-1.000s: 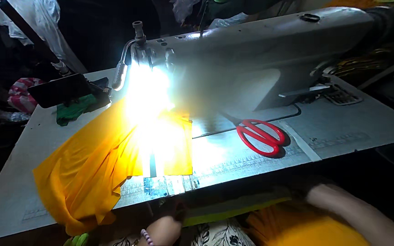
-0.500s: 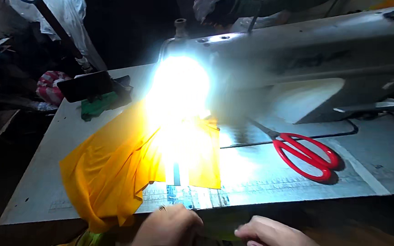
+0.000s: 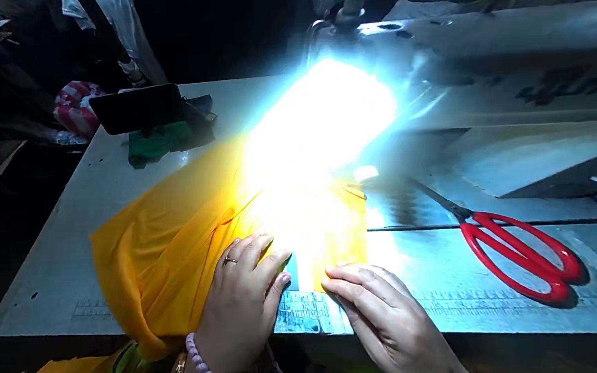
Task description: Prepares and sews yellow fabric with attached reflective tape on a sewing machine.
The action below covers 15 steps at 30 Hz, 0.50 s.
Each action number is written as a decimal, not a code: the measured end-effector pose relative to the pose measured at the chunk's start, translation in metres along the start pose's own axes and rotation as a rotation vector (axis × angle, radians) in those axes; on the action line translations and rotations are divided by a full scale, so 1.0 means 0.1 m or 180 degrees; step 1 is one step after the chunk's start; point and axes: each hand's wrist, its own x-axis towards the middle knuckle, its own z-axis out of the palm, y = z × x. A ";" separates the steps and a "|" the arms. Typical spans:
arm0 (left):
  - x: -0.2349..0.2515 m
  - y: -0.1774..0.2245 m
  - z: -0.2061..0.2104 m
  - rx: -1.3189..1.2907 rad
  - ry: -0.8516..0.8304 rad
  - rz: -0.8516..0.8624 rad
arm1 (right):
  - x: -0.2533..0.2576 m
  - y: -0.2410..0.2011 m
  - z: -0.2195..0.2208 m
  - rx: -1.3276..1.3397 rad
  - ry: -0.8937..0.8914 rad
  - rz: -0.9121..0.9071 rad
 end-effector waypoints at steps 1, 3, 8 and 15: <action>0.00 0.00 0.00 -0.0016 0.0034 -0.0036 | 0.00 -0.01 -0.01 0.0020 -0.0028 0.0047; 0.00 0.00 0.00 0.0019 0.0107 -0.0119 | 0.00 -0.02 -0.02 0.0058 -0.0055 0.0126; 0.01 0.01 -0.01 0.0267 0.0087 -0.0121 | 0.03 -0.11 -0.12 0.0126 -0.0335 0.0356; 0.00 0.03 -0.04 0.0307 -0.0059 -0.0137 | 0.02 -0.13 -0.12 0.0113 -0.0320 0.0393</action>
